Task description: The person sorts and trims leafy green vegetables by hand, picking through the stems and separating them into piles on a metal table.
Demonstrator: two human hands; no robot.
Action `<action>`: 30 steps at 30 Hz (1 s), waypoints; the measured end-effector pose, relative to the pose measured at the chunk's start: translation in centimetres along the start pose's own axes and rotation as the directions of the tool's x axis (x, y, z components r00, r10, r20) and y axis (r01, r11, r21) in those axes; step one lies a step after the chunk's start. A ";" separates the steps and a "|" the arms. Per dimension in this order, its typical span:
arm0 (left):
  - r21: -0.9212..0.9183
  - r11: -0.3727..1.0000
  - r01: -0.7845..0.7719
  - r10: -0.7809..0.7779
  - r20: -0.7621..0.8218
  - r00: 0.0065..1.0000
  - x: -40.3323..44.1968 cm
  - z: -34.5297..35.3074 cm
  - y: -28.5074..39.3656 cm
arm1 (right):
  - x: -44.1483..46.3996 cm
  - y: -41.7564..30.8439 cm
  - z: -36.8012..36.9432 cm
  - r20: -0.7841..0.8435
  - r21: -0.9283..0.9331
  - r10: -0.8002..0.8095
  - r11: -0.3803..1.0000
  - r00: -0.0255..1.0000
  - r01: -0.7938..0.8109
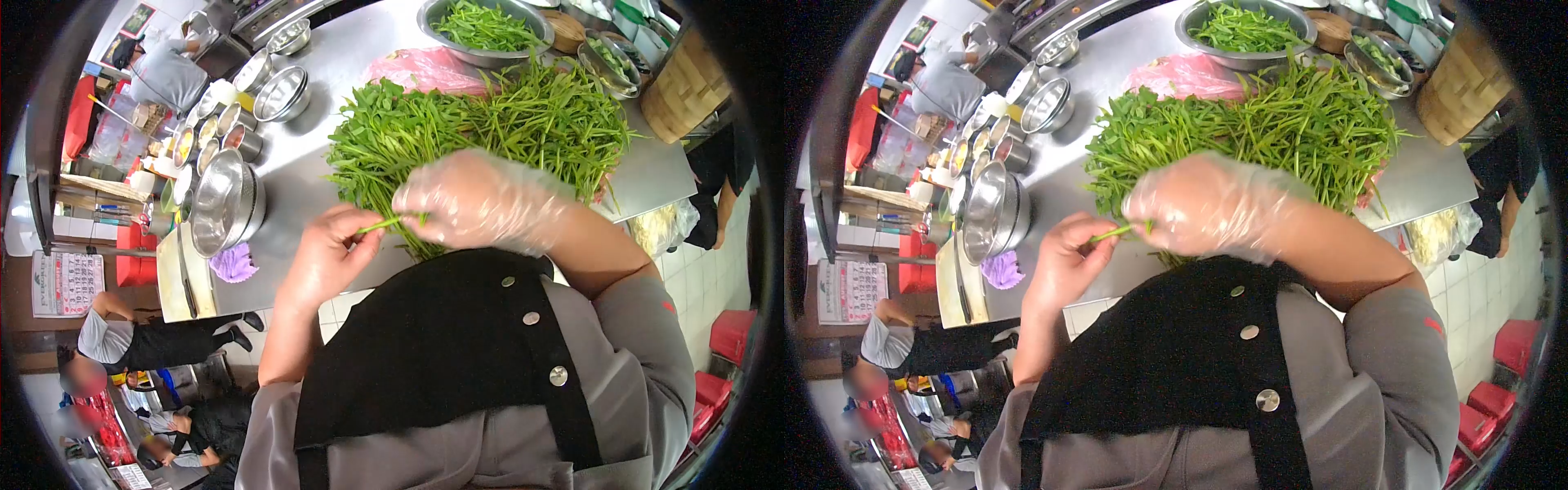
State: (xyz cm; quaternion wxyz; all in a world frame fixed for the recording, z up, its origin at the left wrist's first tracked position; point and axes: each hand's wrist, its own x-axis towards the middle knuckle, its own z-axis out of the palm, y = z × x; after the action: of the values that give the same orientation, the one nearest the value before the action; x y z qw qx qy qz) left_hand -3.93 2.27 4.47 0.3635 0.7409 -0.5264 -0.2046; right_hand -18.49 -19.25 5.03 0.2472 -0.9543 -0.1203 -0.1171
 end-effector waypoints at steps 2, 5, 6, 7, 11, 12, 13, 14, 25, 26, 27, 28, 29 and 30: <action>0.007 1.000 -0.018 0.018 0.027 0.999 -0.1 0.8 -0.2 | 0.1 -0.2 1.3 0.095 -0.045 0.044 0.998 0.994 -0.040; 0.064 0.998 -0.024 0.017 0.115 0.993 -0.2 2.1 -1.1 | -0.7 0.7 4.2 0.042 -0.001 0.063 0.998 0.997 -0.063; 0.067 0.998 -0.020 0.010 0.140 0.990 -0.3 2.7 -1.4 | -1.1 1.0 4.9 0.054 0.032 0.093 0.995 0.994 -0.095; 0.083 0.995 -0.057 0.044 0.154 0.987 -0.2 3.5 -1.7 | -1.7 1.4 5.4 0.050 0.086 0.125 0.988 0.991 -0.129; 0.067 0.996 -0.055 0.049 0.094 0.994 0.5 5.2 -2.0 | -3.9 3.2 7.7 -0.072 0.435 0.274 0.874 0.959 -0.217; 0.063 0.996 -0.062 0.057 0.078 0.995 0.6 5.1 -1.6 | -4.8 4.0 8.6 -0.121 0.546 0.333 0.809 0.935 -0.217; 0.057 0.996 -0.070 0.067 0.062 0.996 0.8 5.1 -1.3 | -5.6 5.1 8.9 -0.152 0.680 0.477 0.687 0.866 -0.259; 0.085 0.994 -0.067 0.062 0.066 0.996 1.2 4.8 -1.1 | -6.4 6.2 9.2 -0.180 0.801 0.608 0.547 0.773 -0.244; 0.214 0.904 -0.370 0.405 -0.147 0.903 12.2 1.4 5.9 | -9.5 3.9 6.7 0.087 0.806 0.564 0.445 0.821 -0.390; 0.174 0.931 -0.320 0.353 -0.206 0.913 11.5 1.1 3.6 | -10.1 4.0 6.4 0.154 0.844 0.597 0.335 0.787 -0.419; 0.120 0.969 -0.217 0.240 -0.233 0.942 10.7 0.8 0.4 | -10.7 4.0 6.1 0.225 0.871 0.619 0.219 0.752 -0.441; 0.070 0.987 -0.146 0.160 -0.305 0.939 9.9 0.8 -4.2 | -11.4 4.0 5.6 0.199 0.870 0.660 0.221 0.724 -0.441; 0.070 0.997 0.038 -0.016 -0.292 0.956 8.4 -0.2 -7.5 | -12.2 4.0 4.9 0.172 0.867 0.698 0.228 0.695 -0.443; 0.098 0.991 0.093 -0.054 -0.343 0.938 6.7 -0.6 -11.1 | -13.0 4.3 4.1 0.144 0.862 0.732 0.238 0.666 -0.448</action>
State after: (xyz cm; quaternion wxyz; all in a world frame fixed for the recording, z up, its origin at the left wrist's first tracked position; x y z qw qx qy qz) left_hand 5.95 -1.77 -2.97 0.3986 0.8036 -0.4383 -0.0572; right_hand -28.84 -23.11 -4.09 0.7164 -0.6466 0.2502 -0.0775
